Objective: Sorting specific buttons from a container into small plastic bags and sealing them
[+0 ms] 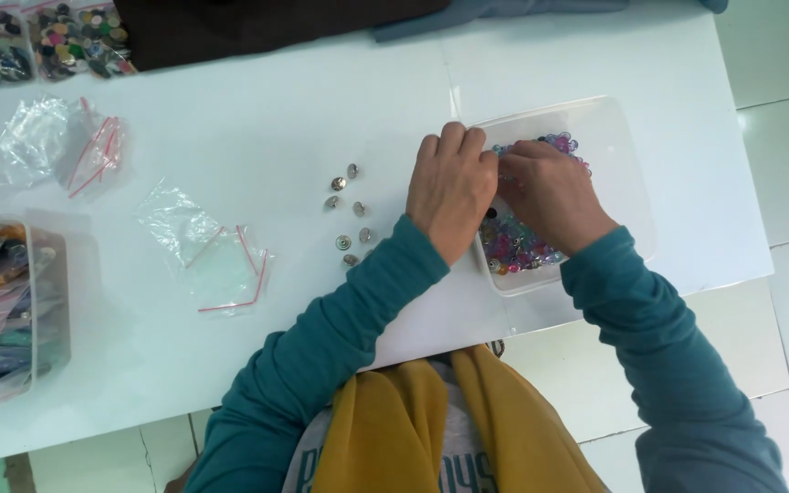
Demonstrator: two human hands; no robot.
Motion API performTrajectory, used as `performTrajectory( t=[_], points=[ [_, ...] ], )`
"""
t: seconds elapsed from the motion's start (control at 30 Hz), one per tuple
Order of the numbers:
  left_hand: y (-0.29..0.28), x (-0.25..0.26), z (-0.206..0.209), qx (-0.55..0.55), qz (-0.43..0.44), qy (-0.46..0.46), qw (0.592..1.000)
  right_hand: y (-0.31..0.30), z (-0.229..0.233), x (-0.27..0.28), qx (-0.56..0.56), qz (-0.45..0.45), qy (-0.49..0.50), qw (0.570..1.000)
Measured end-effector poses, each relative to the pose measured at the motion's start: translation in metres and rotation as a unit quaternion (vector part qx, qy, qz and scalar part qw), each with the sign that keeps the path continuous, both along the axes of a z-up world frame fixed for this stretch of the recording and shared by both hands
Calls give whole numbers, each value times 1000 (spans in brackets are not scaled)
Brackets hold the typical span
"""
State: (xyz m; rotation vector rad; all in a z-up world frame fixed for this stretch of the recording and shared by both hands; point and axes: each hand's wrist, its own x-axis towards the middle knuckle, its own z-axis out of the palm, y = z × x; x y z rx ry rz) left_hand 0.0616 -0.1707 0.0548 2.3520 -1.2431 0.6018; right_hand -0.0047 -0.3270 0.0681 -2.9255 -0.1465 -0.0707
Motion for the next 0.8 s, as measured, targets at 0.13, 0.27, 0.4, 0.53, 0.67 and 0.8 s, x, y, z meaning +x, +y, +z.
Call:
performTrajectory(
  t=[0.13,0.27,0.4,0.53,0.67,0.8],
  points=[
    [-17,11,10,96,-7,21,995,1,-26,-3,-54,30,-29,998],
    [-36,14,18,232,-23,71,970,-2,-30,-10,-59,3,-43,997],
    [-52,14,12,304,-43,121,944,-8,-37,-12,-86,-20,-12,996],
    [-60,6,0,290,-11,106,951,-18,-56,-16,-89,-47,-10,995],
    [-65,2,-9,308,17,81,948,-21,-53,-19,-104,-64,25,992],
    [-64,0,-7,281,26,67,957,-15,-35,-17,-104,-79,66,989]
  ],
)
